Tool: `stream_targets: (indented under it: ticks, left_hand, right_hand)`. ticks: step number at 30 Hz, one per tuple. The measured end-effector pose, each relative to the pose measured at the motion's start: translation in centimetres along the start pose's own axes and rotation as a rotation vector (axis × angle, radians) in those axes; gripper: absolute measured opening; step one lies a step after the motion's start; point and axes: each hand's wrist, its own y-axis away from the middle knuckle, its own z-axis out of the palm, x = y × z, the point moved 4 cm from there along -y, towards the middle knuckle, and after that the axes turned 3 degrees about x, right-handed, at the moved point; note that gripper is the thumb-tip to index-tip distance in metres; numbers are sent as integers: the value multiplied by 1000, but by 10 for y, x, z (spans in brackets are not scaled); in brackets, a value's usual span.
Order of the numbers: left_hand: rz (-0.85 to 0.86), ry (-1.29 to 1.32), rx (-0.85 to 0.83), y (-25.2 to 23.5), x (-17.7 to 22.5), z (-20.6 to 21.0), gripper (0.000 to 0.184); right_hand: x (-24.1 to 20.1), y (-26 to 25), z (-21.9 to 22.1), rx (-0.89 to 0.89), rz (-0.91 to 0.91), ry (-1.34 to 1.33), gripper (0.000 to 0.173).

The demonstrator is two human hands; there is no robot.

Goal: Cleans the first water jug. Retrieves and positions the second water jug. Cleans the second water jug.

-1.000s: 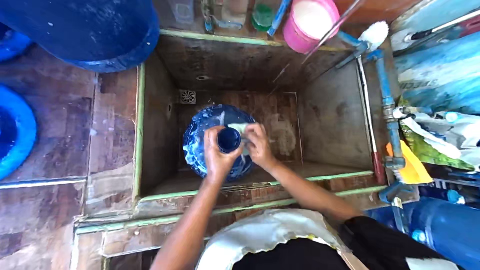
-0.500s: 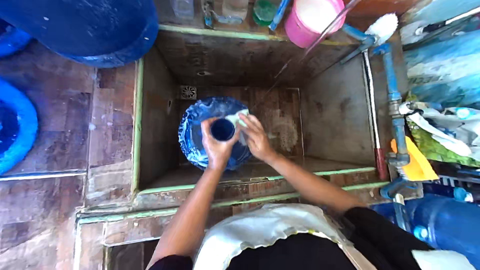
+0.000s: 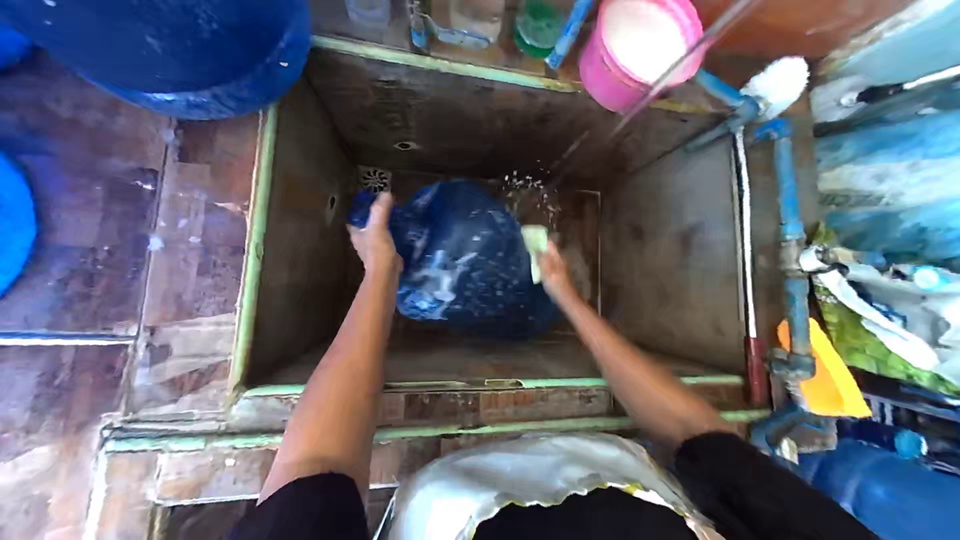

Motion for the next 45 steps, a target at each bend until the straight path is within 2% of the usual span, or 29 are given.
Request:
stream_targets:
  ticks: [1, 3, 6, 7, 8, 10, 11, 13, 15, 17, 18, 19, 21, 23, 24, 26, 28, 29, 31, 32, 33, 35, 37, 39, 40, 41, 42, 43, 45]
  left_hand:
    - [-75, -10, 130, -20, -9, -9, 75]
    - [-203, -5, 231, -48, -22, -18, 78]
    - [-166, 51, 13, -54, -15, 0, 60]
    - [-115, 73, -102, -54, -14, 6, 49]
    - [-97, 80, -220, -52, -17, 8, 42]
    - [-110, 47, -404, -57, -25, 3, 33]
    - [-141, 35, -402, -66, -31, -4, 31]
    - [-252, -9, -163, -96, -45, -16, 41]
    - [-369, -72, 35, -119, -62, -13, 65]
    - [-334, -39, 2, -127, -63, 17, 52]
    - [-293, 13, -77, -127, -58, 33, 41]
    - [-271, 64, -184, -121, -53, 43, 35]
    - [-200, 104, -404, -110, -42, 51, 27]
    - [-167, 94, -538, -109, -45, 41, 24]
    - [-192, 71, -502, -113, -49, 32, 27]
    - [-281, 21, -235, -137, -58, 21, 45]
    - [-370, -38, -47, -150, -74, 24, 63]
    - [-368, -29, -48, -145, -76, 37, 58]
    - [-275, 42, -213, -127, -55, 67, 40]
    - [-237, 68, -355, -112, -44, 78, 36]
    - [-191, 92, -506, -98, -34, 87, 34]
    - [-113, 115, -755, -68, -23, 97, 32]
    - [-84, 125, -847, -53, -19, 100, 34]
    - [-123, 84, -678, -63, -26, 85, 34]
    - [-162, 31, -475, -75, -32, 74, 40]
    - [-221, -15, -242, -90, -42, 59, 55]
    - [-268, -40, -47, -106, -51, 47, 67]
    - [-297, -57, 63, -117, -58, 39, 74]
    - [-321, -83, 107, -117, -66, 42, 72]
  right_hand:
    - [4, 19, 17, -41, -15, 37, 50]
    - [-29, 33, 49, -104, -173, 73, 51]
    - [-95, -18, 72, -54, -508, 87, 51]
    - [-107, -49, 68, -67, -496, 97, 50]
    - [-106, -75, 58, -118, -382, 143, 50]
    - [-54, -109, 36, -187, -43, 311, 46]
    - [-11, -109, 25, -163, 99, 401, 46]
    - [44, -80, 5, -35, 227, 462, 46]
    - [25, -29, 7, 29, 171, 463, 42]
    - [-31, -17, 35, 93, -135, 425, 33]
    - [-58, -28, 48, 144, -309, 408, 29]
    - [-77, -49, 51, 148, -364, 391, 29]
    - [-75, -111, 40, 67, -177, 363, 37]
    - [-12, -138, 21, 5, 106, 390, 44]
    - [22, -127, 12, -8, 241, 450, 46]
    - [47, -91, 3, 2, 359, 522, 48]
    - [15, -39, 14, 17, 209, 597, 46]
    - [-12, -22, 24, 72, 5, 580, 40]
    - [-68, -20, 46, 231, -456, 476, 30]
    - [-97, -33, 49, 270, -586, 450, 28]
    - [-125, -54, 45, 235, -604, 461, 30]
    - [-153, -111, 27, 19, -347, 478, 33]
    - [-118, -165, 3, -55, -97, 370, 33]
    - [-50, -153, -11, 16, 15, 325, 37]
    - [-14, -121, -13, 61, 70, 360, 39]
    - [11, -81, -11, 81, 112, 428, 39]
    - [15, -49, -5, 79, 118, 486, 38]
    - [5, -23, 6, 81, 65, 509, 36]
    - [-31, 1, 34, 143, -158, 506, 27]
